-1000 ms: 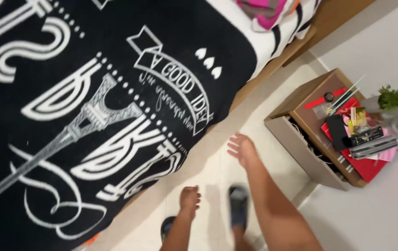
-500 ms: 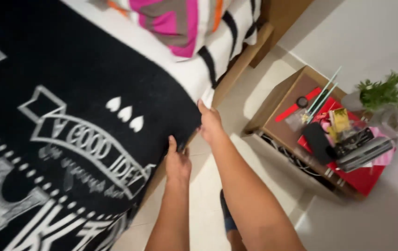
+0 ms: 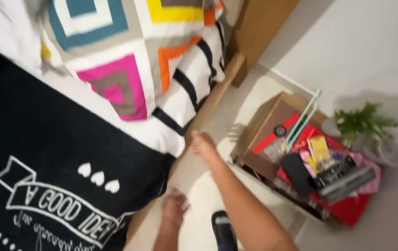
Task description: The recorder organizes pillows and tucks in bedsheets to make the bed.
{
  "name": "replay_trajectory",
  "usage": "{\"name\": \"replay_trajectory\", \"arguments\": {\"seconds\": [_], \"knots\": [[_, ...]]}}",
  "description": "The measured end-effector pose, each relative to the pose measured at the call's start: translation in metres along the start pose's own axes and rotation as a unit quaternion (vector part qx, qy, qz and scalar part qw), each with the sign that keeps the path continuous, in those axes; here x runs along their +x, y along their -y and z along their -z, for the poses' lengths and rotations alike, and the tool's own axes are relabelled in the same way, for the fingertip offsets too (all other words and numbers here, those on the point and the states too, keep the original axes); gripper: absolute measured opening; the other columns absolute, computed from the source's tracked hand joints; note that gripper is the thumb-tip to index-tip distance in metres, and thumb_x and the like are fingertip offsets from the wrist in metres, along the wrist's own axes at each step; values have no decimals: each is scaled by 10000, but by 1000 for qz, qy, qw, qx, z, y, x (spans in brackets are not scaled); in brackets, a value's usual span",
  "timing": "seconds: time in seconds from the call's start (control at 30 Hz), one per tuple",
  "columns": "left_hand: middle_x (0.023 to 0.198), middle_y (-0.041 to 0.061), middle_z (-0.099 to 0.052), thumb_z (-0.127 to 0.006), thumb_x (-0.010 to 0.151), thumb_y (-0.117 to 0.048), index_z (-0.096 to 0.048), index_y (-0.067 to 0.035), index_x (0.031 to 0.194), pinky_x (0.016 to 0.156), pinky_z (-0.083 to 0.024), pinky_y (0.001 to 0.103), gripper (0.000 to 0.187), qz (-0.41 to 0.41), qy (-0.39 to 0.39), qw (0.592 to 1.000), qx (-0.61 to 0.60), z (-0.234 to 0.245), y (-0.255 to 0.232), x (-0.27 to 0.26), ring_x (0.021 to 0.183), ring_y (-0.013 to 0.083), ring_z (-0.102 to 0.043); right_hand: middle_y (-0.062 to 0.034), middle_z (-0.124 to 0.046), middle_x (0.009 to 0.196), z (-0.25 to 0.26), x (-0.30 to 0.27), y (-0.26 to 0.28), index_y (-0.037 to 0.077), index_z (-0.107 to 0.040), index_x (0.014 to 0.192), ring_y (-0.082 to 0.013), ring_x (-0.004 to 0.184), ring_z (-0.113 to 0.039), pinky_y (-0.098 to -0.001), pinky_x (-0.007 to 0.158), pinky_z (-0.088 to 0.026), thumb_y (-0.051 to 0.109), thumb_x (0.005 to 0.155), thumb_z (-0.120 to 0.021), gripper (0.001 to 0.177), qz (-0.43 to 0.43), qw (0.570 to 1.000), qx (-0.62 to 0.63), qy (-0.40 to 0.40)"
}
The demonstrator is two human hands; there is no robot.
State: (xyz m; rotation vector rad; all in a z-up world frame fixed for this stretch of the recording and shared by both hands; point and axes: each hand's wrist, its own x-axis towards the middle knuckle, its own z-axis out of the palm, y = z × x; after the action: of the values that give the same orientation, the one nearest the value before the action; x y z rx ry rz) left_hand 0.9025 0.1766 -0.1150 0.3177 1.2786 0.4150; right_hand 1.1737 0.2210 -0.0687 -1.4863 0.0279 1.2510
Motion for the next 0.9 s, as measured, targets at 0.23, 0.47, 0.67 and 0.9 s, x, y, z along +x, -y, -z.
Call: {"name": "replay_trajectory", "arguments": {"seconds": [0.23, 0.47, 0.67, 0.9], "knots": [[1254, 18, -612, -704, 986, -226, -515, -128, 1292, 1144, -440, 526, 373, -157, 147, 956, -200, -153, -71, -16, 1211, 187, -566, -94, -339, 1586, -23, -17, 180, 270, -133, 1634, -319, 1361, -458, -512, 1022, -447, 698, 892, -537, 948, -41, 991, 96, -78], [1436, 94, -597, -691, 948, -214, -544, -20, 1378, 1140, -419, 373, 494, -176, 67, 952, -241, -263, -93, -8, 1290, 230, -566, -152, -534, 1534, 16, 76, 173, 143, -399, 1548, -310, 1359, -550, -383, 1117, -426, 189, 980, -609, 607, 331, 913, -51, -231], [1270, 110, -640, -664, 1000, -264, -567, 4, 1316, 834, -509, 305, 426, -188, -44, 981, 7, -261, -56, 27, 1038, 193, -625, -198, -619, 1447, 25, 71, 152, 194, -482, 1537, -379, 1308, -568, -417, 1107, -434, 186, 1034, -504, 503, 222, 878, -268, -329], [976, 217, -704, -627, 1016, -399, -712, -16, 1178, 555, -467, 321, 424, -98, 58, 981, 156, -240, -53, 113, 705, 215, -611, -294, -323, 1601, 42, 154, 183, 8, -166, 1608, -434, 1424, -437, -474, 1148, -368, 121, 1014, -535, 709, 451, 857, -82, -235]]}}
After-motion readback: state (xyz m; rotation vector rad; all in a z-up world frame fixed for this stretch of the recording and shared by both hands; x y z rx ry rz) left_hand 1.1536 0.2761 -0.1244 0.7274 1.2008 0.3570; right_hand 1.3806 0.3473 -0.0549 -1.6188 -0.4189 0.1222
